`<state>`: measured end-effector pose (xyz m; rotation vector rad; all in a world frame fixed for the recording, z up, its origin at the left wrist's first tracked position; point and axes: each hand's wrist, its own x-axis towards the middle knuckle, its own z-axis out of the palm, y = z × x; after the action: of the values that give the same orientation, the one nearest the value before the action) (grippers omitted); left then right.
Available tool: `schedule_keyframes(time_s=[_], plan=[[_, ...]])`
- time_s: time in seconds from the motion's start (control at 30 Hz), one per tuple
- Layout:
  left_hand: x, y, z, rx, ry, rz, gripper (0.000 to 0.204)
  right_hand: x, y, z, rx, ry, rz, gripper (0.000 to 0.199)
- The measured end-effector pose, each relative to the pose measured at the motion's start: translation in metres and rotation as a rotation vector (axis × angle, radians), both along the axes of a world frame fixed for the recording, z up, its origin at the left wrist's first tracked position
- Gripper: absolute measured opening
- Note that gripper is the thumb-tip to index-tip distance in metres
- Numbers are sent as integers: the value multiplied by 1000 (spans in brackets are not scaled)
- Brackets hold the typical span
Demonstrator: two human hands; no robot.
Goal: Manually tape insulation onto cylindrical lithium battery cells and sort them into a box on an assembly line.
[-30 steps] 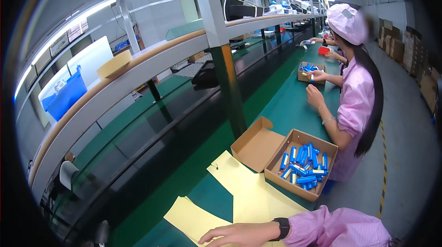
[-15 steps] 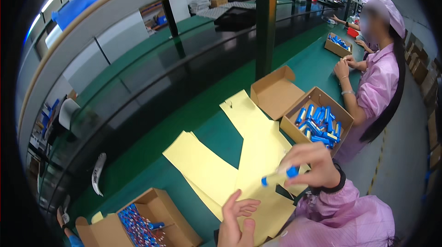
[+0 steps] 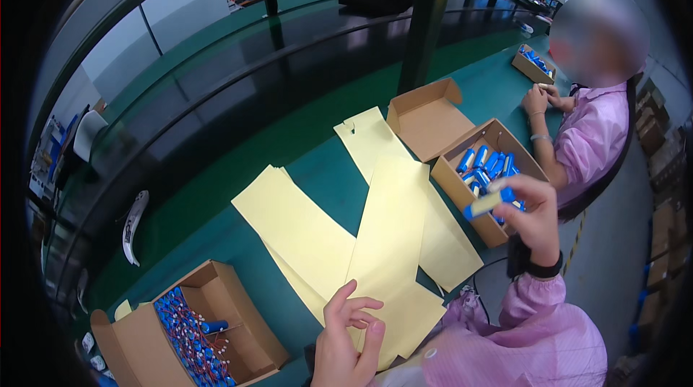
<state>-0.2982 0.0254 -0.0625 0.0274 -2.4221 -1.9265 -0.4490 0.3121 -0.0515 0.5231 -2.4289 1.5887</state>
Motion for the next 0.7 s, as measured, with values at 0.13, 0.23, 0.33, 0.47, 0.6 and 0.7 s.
schedule_keyframes(time_s=[0.13,0.23,0.33,0.47,0.6,0.7], plan=[[-1,-2,1,-24,-15,6,50,-14,16,7,326,144,-337,35],[0,-5,3,-166,10,78,40,-19,1,-1,336,248,-407,43],[2,-14,-5,-366,-116,85,36,-12,-9,0,178,176,-255,39],[12,-23,-29,-604,-115,236,43,6,-70,6,271,127,36,19],[28,-22,-38,-546,-240,201,46,19,-118,1,418,215,299,11],[45,-26,-40,-533,-254,175,55,41,-139,-9,625,64,629,12]])
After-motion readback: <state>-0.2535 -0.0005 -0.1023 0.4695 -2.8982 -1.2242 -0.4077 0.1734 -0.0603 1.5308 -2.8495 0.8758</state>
